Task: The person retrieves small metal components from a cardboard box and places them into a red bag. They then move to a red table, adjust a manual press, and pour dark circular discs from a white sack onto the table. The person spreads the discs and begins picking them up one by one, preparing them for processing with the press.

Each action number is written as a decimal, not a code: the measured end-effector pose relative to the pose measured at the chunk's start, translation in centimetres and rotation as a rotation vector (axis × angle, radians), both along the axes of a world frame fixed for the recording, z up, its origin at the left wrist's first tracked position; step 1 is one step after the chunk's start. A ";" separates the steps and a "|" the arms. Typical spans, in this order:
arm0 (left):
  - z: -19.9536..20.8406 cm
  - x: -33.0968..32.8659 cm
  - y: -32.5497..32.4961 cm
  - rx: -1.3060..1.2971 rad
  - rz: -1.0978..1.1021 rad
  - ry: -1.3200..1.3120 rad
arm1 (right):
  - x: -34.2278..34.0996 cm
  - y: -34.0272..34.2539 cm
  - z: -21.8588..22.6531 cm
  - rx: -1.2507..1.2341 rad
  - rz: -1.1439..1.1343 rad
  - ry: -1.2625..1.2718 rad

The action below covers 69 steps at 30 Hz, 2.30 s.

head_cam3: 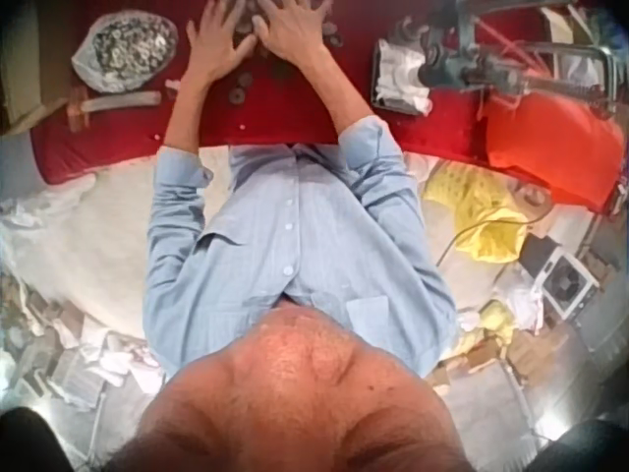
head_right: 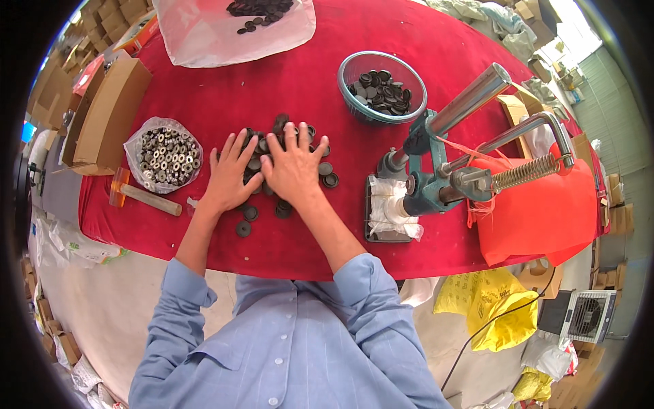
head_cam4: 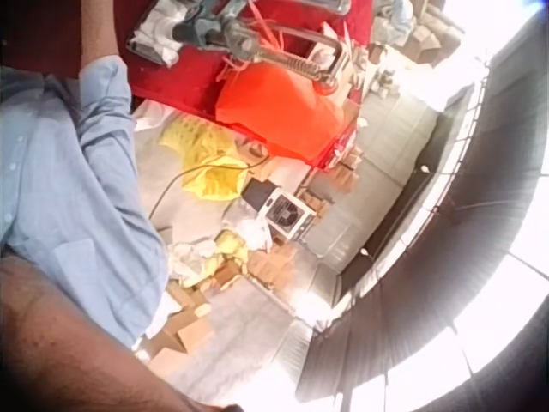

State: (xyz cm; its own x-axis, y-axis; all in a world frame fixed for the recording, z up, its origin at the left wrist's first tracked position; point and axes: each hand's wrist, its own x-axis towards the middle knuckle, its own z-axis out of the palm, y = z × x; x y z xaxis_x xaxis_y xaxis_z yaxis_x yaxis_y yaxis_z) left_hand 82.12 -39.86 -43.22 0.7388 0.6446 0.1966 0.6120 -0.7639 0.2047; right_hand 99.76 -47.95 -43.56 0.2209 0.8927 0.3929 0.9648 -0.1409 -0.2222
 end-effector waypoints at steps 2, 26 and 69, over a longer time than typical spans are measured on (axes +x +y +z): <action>-0.4 1.1 0.3 0.005 0.021 -0.068 | 1.2 -0.1 -0.3 -0.024 -0.046 0.045; -0.6 -3.5 -5.2 -0.042 0.024 0.040 | -3.5 -5.4 0.0 0.025 0.108 0.051; -0.5 -0.4 -8.1 -0.066 -0.158 -0.105 | -1.5 -14.0 -0.4 -0.085 0.023 0.186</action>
